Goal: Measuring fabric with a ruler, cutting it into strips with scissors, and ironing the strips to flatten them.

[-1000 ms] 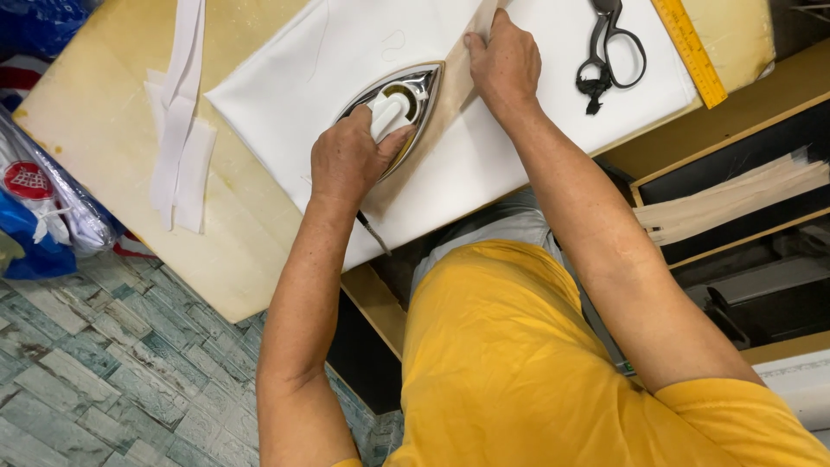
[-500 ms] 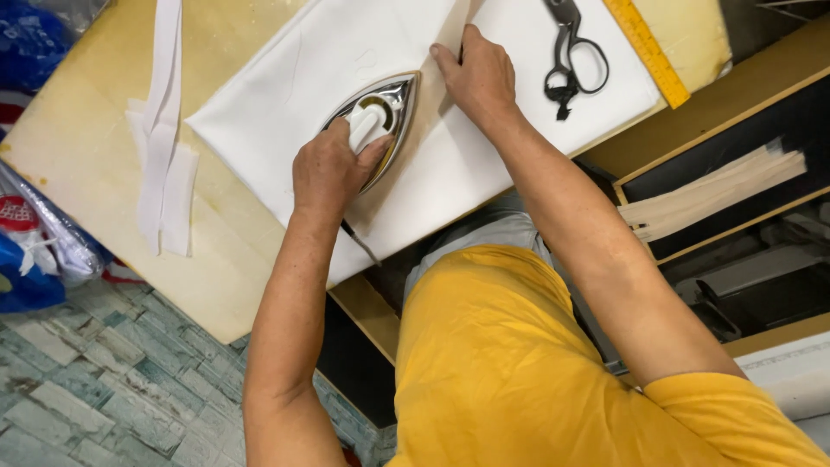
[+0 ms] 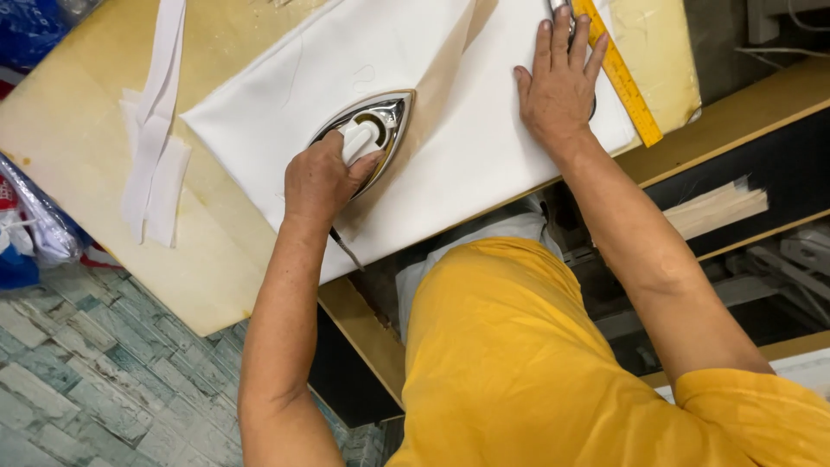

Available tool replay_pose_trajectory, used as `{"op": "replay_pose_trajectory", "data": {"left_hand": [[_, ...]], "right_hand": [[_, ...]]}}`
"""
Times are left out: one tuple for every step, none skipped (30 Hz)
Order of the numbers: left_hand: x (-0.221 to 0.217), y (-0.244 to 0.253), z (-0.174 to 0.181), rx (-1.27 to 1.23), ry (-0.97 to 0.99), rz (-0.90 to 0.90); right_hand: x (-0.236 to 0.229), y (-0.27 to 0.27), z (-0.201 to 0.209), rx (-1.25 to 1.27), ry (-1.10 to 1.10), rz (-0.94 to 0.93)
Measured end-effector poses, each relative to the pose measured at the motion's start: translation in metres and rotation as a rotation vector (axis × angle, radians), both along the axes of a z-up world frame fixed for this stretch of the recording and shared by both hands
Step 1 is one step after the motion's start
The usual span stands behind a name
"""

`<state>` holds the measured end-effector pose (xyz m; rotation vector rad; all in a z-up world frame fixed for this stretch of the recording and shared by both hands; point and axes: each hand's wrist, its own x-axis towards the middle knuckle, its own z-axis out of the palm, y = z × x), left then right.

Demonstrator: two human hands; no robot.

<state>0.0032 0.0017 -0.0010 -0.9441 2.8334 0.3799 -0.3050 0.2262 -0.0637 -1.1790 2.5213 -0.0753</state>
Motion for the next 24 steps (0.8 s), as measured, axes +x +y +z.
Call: {"op": "replay_pose_trajectory", "data": {"left_hand": [[-0.004, -0.001, 0.002, -0.002, 0.004, 0.008], [-0.004, -0.001, 0.005, 0.037, -0.022, 0.011], [-0.004, -0.001, 0.007, 0.076, -0.048, 0.014], [-0.003, 0.000, 0.004, 0.076, -0.048, 0.011], [-0.001, 0.001, 0.001, 0.038, 0.002, -0.005], [0.000, -0.001, -0.002, -0.002, 0.053, -0.026], [0.000, -0.001, 0.000, -0.004, 0.054, -0.034], [-0.001, 0.000, 0.000, -0.024, 0.087, -0.034], [-0.001, 0.000, -0.001, -0.044, 0.121, -0.033], [-0.001, 0.001, -0.001, -0.043, 0.123, -0.033], [-0.002, 0.001, -0.002, -0.029, 0.129, -0.013], [-0.002, 0.001, -0.002, -0.011, 0.128, -0.006], [-0.001, -0.001, -0.001, -0.004, 0.124, -0.018], [-0.002, 0.000, 0.000, -0.005, 0.130, -0.017], [-0.002, 0.000, 0.002, -0.006, 0.137, -0.015], [-0.002, 0.000, 0.001, -0.019, 0.152, -0.005], [-0.004, 0.000, -0.001, -0.005, 0.144, 0.009], [0.000, 0.004, -0.001, 0.023, 0.117, 0.008], [-0.004, -0.001, 0.002, 0.025, 0.113, 0.003], [-0.005, 0.000, 0.004, 0.060, 0.056, 0.026], [-0.007, 0.000, 0.007, 0.095, -0.003, 0.047], [-0.006, -0.001, 0.004, 0.088, 0.006, 0.054], [-0.006, -0.002, 0.003, 0.071, 0.042, 0.037], [-0.002, 0.001, 0.001, 0.063, 0.065, 0.014]], "right_hand": [[0.000, -0.002, 0.006, -0.002, 0.004, 0.008], [0.003, -0.003, 0.012, -0.193, 0.139, 0.095], [0.007, -0.004, 0.017, -0.385, 0.269, 0.184], [0.018, -0.014, 0.023, -0.384, 0.270, 0.182], [0.028, -0.023, 0.028, -0.401, 0.086, 0.084], [0.039, -0.033, 0.034, -0.418, -0.096, -0.018], [0.047, -0.049, 0.042, -0.420, -0.094, -0.026], [0.054, -0.064, 0.051, -0.356, -0.339, -0.259], [0.062, -0.078, 0.060, -0.286, -0.590, -0.488], [0.064, -0.086, 0.052, -0.285, -0.588, -0.487], [0.066, -0.095, 0.043, -0.250, -0.522, -0.486], [0.070, -0.099, 0.033, -0.213, -0.461, -0.497], [0.071, -0.104, 0.027, -0.209, -0.463, -0.511], [0.070, -0.107, 0.021, -0.191, -0.423, -0.511], [0.069, -0.111, 0.017, -0.173, -0.383, -0.510], [0.068, -0.111, 0.013, -0.186, -0.372, -0.495], [0.065, -0.112, 0.009, -0.142, -0.363, -0.504], [0.071, -0.104, 0.003, -0.083, -0.368, -0.532], [0.067, -0.108, 0.005, -0.081, -0.371, -0.538], [0.066, -0.107, 0.007, -0.122, -0.356, -0.495], [0.065, -0.105, 0.009, -0.162, -0.341, -0.452], [0.063, -0.106, 0.006, -0.170, -0.335, -0.443], [0.062, -0.107, 0.003, -0.161, -0.335, -0.435], [0.066, -0.102, 0.000, -0.142, -0.343, -0.436]]}}
